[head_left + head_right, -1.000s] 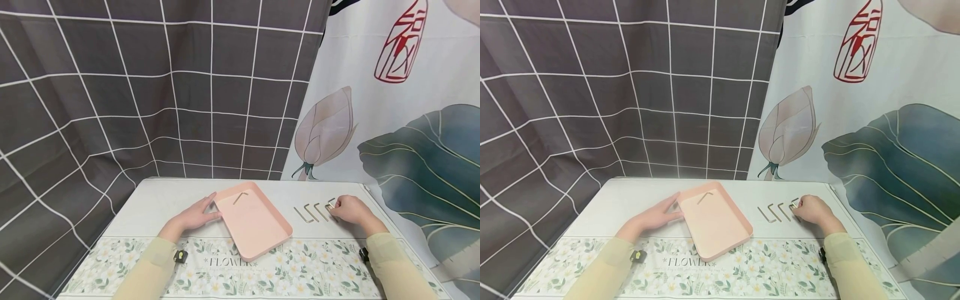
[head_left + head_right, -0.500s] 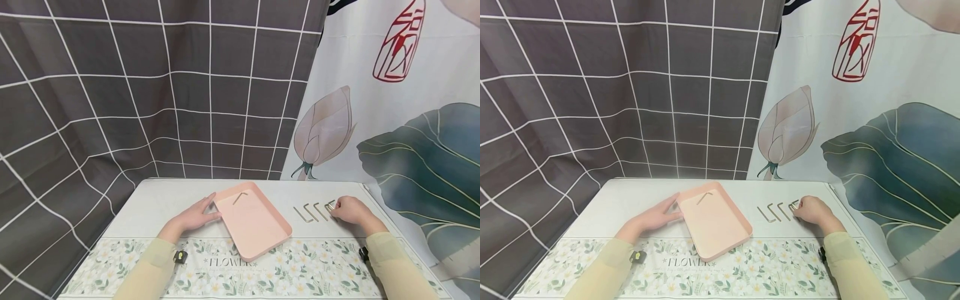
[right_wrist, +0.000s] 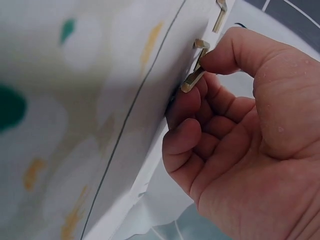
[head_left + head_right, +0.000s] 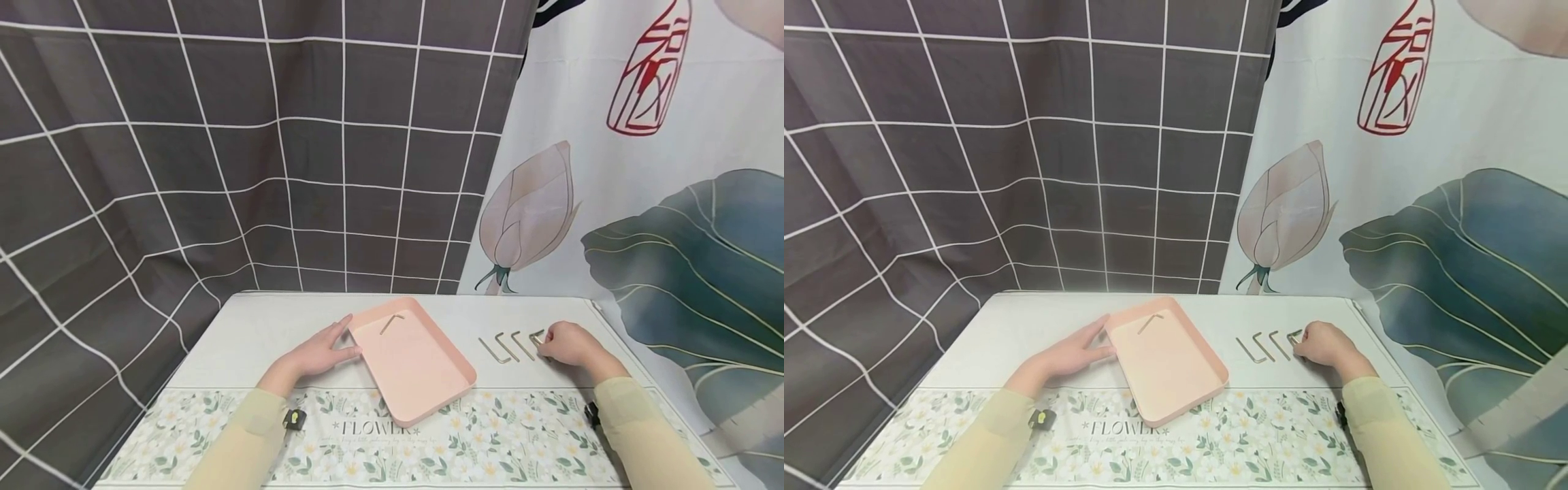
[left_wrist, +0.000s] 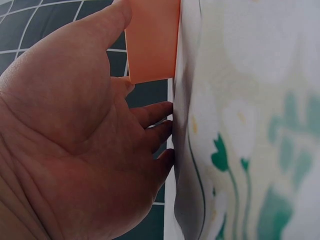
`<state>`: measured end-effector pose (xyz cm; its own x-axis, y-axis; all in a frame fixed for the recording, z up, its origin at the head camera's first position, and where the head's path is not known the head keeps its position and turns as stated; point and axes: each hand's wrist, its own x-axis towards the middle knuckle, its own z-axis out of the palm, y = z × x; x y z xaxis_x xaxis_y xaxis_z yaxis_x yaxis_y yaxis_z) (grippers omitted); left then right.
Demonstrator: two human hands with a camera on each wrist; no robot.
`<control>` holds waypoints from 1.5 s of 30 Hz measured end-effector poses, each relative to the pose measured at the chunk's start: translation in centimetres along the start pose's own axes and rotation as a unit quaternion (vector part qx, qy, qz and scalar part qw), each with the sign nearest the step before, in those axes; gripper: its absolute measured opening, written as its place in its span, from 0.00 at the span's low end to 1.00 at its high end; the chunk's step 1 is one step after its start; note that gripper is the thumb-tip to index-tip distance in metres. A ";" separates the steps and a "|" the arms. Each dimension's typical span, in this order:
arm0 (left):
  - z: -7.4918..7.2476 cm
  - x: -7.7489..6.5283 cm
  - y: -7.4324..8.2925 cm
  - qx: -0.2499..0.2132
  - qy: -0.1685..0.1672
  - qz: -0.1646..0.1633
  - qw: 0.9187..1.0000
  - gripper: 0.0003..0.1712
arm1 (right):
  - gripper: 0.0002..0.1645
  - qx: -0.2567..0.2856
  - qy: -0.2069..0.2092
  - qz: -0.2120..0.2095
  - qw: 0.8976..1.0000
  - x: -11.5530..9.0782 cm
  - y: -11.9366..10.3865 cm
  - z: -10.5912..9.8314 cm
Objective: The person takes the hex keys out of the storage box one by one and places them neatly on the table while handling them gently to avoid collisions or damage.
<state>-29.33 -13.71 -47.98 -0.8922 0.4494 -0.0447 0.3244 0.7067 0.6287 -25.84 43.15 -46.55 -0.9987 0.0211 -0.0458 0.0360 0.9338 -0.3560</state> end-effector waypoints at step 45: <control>-0.1 0.2 -0.4 0.000 -0.001 0.002 1.000 0.58 | 0.11 -0.036 -0.011 0.036 0.999 0.0 -1.2 -0.1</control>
<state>-29.66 -13.90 -48.17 -0.8900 0.4537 -0.0444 0.3278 0.7046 0.6293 -25.84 42.05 -46.05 -0.9926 0.0822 -0.0899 0.1045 0.9535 -0.2828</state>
